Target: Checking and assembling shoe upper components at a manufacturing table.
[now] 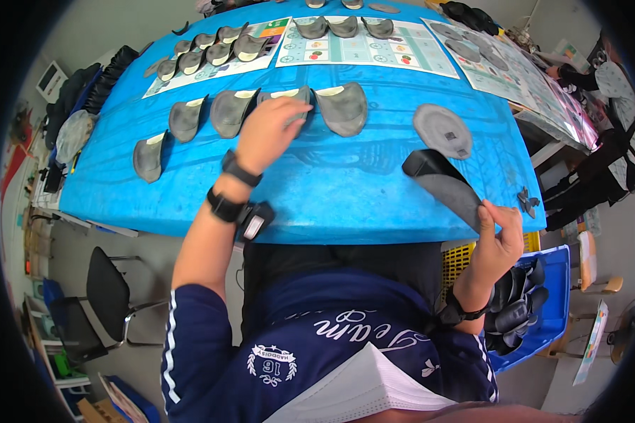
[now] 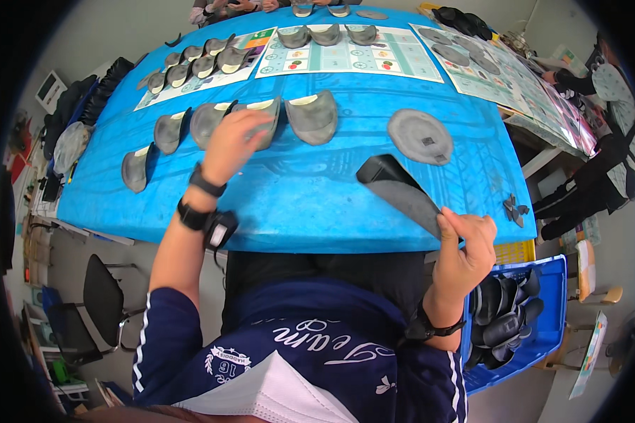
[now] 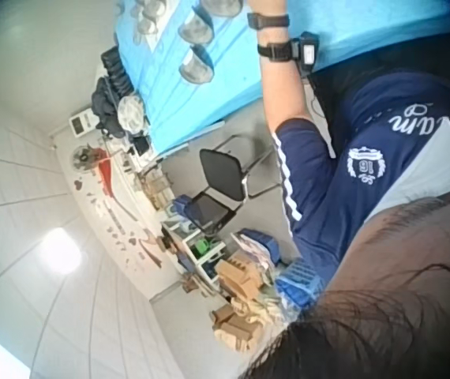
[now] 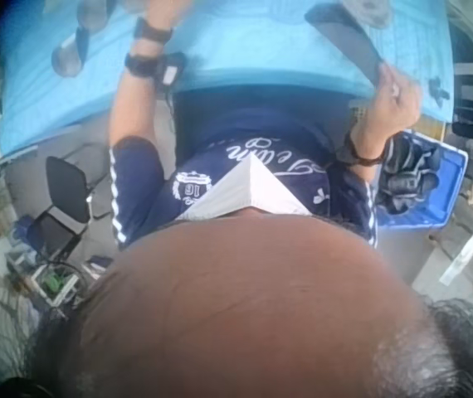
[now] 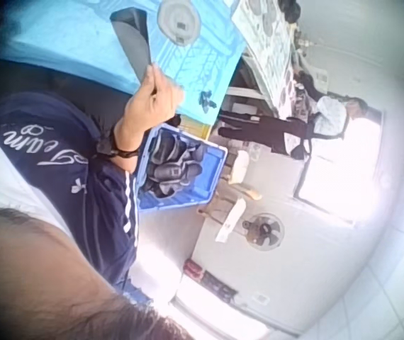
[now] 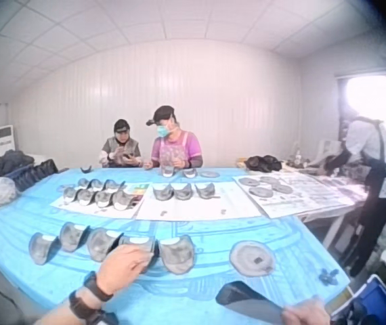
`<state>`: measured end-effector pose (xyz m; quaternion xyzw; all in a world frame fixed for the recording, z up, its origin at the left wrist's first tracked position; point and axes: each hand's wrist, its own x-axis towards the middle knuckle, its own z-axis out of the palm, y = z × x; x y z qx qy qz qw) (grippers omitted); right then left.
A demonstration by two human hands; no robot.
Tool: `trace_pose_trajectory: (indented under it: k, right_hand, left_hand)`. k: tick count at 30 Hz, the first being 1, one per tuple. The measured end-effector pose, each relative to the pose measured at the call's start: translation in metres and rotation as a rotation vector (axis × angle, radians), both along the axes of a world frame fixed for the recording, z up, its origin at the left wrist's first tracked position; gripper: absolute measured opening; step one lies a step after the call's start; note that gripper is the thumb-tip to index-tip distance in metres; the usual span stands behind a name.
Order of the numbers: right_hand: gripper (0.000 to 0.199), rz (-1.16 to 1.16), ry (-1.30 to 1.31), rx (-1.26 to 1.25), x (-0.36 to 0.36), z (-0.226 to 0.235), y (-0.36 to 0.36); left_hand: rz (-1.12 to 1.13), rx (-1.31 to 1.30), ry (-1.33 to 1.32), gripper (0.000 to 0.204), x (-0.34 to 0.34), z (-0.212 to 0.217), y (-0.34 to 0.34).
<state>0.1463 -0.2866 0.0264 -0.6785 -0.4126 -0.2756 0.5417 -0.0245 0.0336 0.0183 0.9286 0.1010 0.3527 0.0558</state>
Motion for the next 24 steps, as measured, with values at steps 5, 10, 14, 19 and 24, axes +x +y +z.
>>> trace_pose_trajectory:
  k: [5,10,14,19,24]
  right_hand:
    - [0.013,0.001,-0.047,-0.020,-0.003,0.002,-0.005]
    - [0.014,0.039,-0.045,-0.004,0.006,0.000,-0.017]
    - [0.014,0.048,-0.024,0.049,0.016,-0.007,-0.021]
    - [0.012,0.038,-0.021,0.124,0.019,-0.009,-0.014]
    - [0.010,-0.008,-0.027,0.181,0.024,-0.011,-0.028]
  left_hand:
    - [-0.033,0.341,0.336,0.017,0.054,-0.012,0.031]
    - [-0.208,0.546,0.410,0.016,0.060,-0.006,0.017]
    - [-0.289,0.510,0.312,0.019,0.054,0.004,-0.061]
    - [-0.435,0.361,0.215,0.016,0.047,-0.007,-0.124]
    - [-0.513,0.331,0.191,0.023,0.017,0.007,-0.105]
